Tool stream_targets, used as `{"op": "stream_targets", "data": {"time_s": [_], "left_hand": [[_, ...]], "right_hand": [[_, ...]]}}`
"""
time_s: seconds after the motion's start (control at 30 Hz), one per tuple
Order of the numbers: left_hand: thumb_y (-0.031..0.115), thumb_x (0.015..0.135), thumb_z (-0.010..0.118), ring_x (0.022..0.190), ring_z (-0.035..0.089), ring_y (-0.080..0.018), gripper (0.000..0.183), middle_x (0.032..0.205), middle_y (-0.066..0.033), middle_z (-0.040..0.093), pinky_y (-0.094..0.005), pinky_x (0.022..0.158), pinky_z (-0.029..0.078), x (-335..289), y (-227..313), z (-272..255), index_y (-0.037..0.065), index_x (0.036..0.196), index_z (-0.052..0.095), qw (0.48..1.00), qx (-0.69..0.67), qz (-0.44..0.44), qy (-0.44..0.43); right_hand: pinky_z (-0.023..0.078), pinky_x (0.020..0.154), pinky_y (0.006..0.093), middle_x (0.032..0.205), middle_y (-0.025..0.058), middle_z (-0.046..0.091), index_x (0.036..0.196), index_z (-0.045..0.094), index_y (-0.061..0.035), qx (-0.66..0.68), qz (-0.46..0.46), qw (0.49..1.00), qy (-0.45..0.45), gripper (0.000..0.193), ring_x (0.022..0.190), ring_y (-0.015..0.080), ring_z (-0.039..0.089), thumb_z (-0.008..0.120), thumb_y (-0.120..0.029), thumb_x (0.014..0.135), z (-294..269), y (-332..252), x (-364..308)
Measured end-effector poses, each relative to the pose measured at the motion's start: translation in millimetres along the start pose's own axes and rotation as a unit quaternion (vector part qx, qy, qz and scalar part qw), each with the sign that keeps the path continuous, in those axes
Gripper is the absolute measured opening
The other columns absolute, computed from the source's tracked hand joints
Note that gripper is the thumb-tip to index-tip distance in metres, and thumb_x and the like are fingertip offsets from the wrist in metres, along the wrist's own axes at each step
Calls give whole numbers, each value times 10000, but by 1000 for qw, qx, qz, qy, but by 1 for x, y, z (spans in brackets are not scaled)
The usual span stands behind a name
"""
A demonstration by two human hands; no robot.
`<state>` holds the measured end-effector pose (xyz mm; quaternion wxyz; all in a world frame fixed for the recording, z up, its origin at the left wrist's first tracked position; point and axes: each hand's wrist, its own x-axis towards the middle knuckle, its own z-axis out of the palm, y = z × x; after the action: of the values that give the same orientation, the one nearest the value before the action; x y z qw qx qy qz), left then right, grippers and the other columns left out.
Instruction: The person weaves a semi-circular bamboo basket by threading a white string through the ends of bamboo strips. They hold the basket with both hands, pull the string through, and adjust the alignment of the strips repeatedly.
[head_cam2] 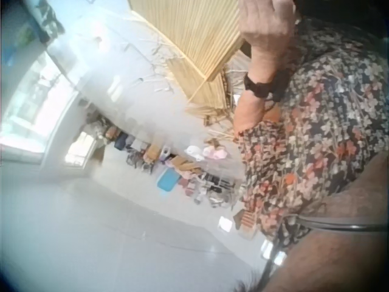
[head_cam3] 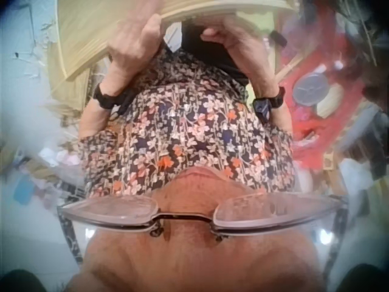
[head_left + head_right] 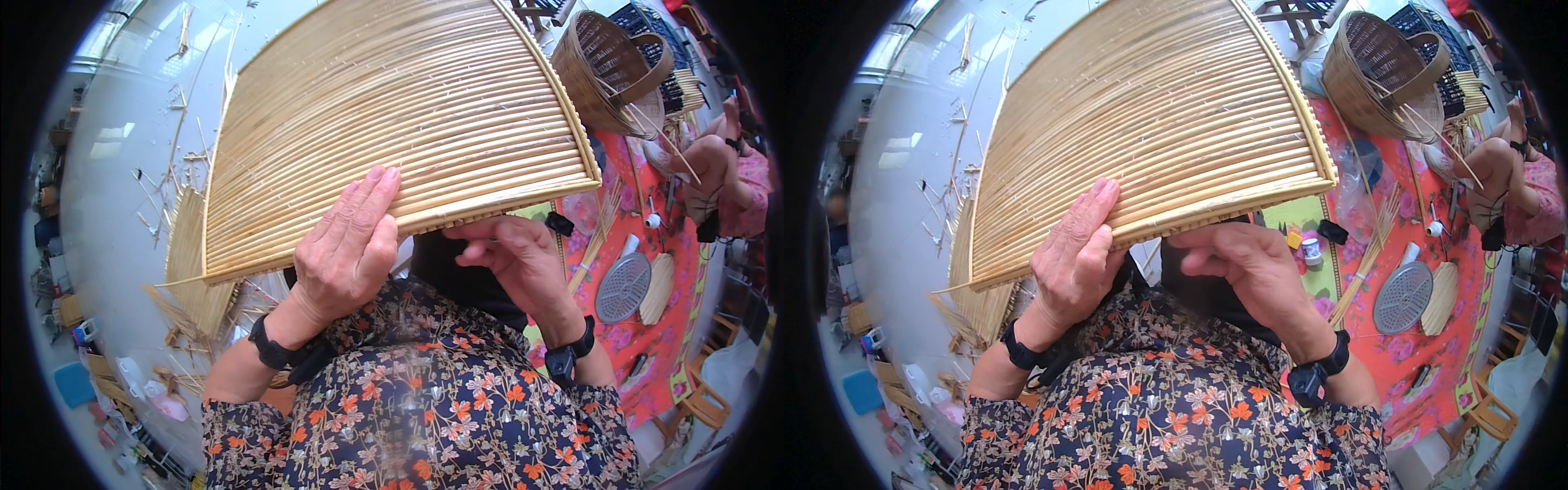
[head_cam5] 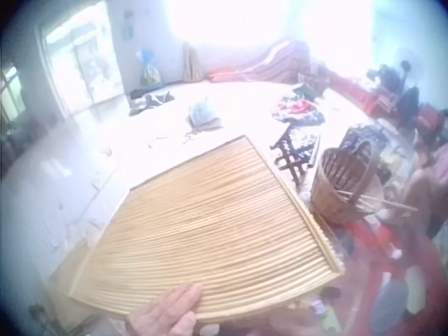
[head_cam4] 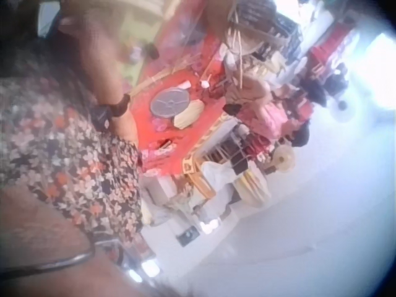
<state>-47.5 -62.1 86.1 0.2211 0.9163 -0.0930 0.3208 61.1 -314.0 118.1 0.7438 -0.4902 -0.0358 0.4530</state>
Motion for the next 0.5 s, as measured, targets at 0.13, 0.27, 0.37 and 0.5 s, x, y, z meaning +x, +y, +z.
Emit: {"op": "stream_targets", "data": {"time_s": [0.13, 0.27, 0.37, 0.5], "left_hand": [[23, 933, 791, 1236, 772, -416, 222, 1317, -276, 768, -492, 1022, 667, 12, -7, -15, -1, 1048, 603, 1000, -21, -7, -2], [50, 865, 886, 1166, 802, -385, 364, 1284, -224, 795, -442, 936, 680, 29, -13, -37, 11, 1111, 621, 999, -21, -6, -27], [80, 864, 913, 1128, 812, -372, 414, 1276, -205, 804, -419, 906, 676, 39, -22, -48, 17, 1160, 630, 997, -55, -14, -45], [110, 880, 927, 1074, 818, -371, 450, 1261, -204, 808, -394, 899, 668, 53, -35, -66, 21, 1209, 635, 986, -129, -69, -73]], "right_hand": [[611, 1108, 495, 1207, 180, 804, 1428, 692, 22, 162, -116, 980, -8, 358, 1178, 286, 772, 616, -202, 1159, -14, 14, -8], [639, 1060, 496, 1176, 189, 799, 1537, 604, -34, 102, -144, 983, 50, 394, 1181, 370, 777, 597, -139, 1157, -23, 18, -9], [687, 929, 447, 1169, 208, 798, 1584, 548, -42, 81, -99, 990, 59, 435, 1077, 356, 808, 577, -124, 1157, -29, 25, -8], [693, 789, 359, 1195, 219, 793, 1443, 593, -36, -78, -69, 984, 143, 316, 968, 272, 829, 583, -184, 1164, -33, 21, 0]]}}
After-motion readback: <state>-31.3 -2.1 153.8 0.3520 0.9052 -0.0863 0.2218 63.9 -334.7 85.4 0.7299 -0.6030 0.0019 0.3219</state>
